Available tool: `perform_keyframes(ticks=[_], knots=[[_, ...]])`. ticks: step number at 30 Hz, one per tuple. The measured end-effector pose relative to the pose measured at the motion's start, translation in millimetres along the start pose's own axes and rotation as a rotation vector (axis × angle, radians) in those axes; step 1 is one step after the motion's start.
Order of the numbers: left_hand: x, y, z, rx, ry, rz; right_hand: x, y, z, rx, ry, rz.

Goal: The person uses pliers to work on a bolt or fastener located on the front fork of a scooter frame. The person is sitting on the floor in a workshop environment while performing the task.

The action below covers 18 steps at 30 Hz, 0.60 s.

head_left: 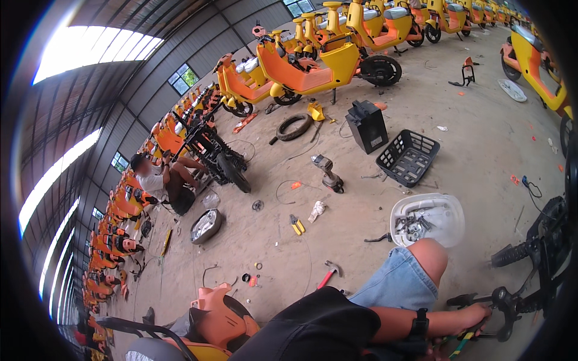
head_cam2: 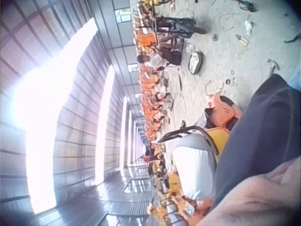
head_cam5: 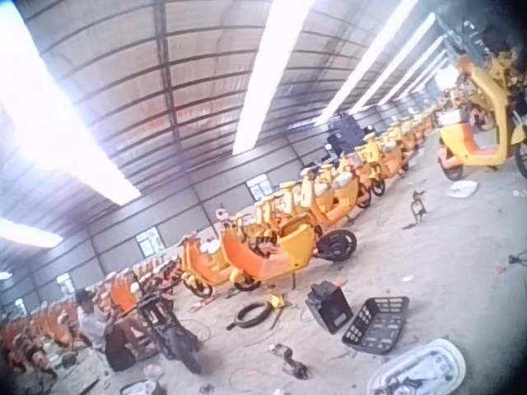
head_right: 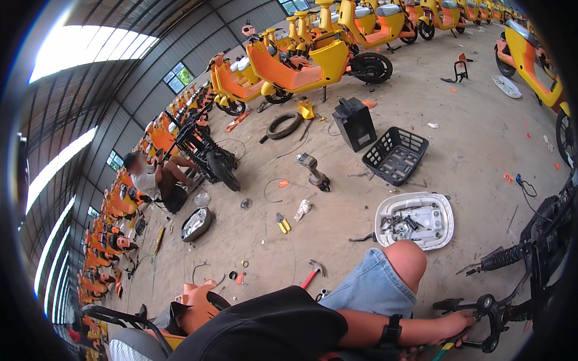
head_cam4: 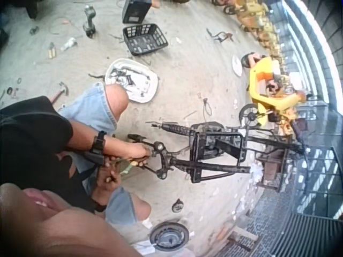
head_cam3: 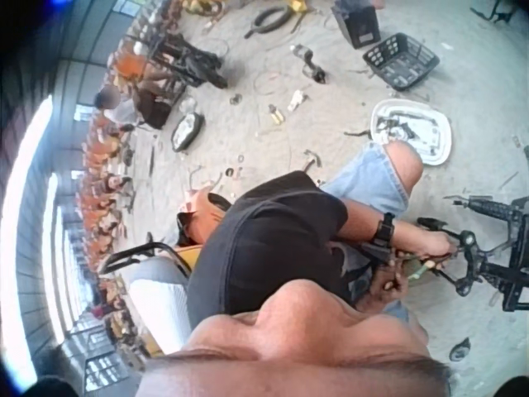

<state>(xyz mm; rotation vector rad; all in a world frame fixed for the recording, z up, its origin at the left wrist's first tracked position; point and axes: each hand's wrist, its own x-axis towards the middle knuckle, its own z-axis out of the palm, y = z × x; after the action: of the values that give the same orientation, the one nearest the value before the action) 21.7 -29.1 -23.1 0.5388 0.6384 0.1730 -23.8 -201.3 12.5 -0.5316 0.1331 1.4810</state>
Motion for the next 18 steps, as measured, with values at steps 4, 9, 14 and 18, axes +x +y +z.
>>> perform_keyframes(ticks=[4, 9, 14, 18], knots=[[-4.1, -3.9, -2.0, 0.013, 0.015, 0.032, -8.2, 5.1, 40.7, -0.079, 0.158, -0.035], [-17.3, -0.6, -1.9, 0.042, 0.054, 0.062, 2.1, 8.4, -42.4, -0.236, 0.071, 0.034], [-13.5, -4.5, -6.9, 0.079, 0.07, 0.077, 4.9, 23.1, 34.7, -0.435, 0.524, 0.052], [-14.3, -1.1, -9.4, 0.103, 0.054, 0.056, 9.4, 22.7, 7.7, -0.403, 0.415, -0.003]])
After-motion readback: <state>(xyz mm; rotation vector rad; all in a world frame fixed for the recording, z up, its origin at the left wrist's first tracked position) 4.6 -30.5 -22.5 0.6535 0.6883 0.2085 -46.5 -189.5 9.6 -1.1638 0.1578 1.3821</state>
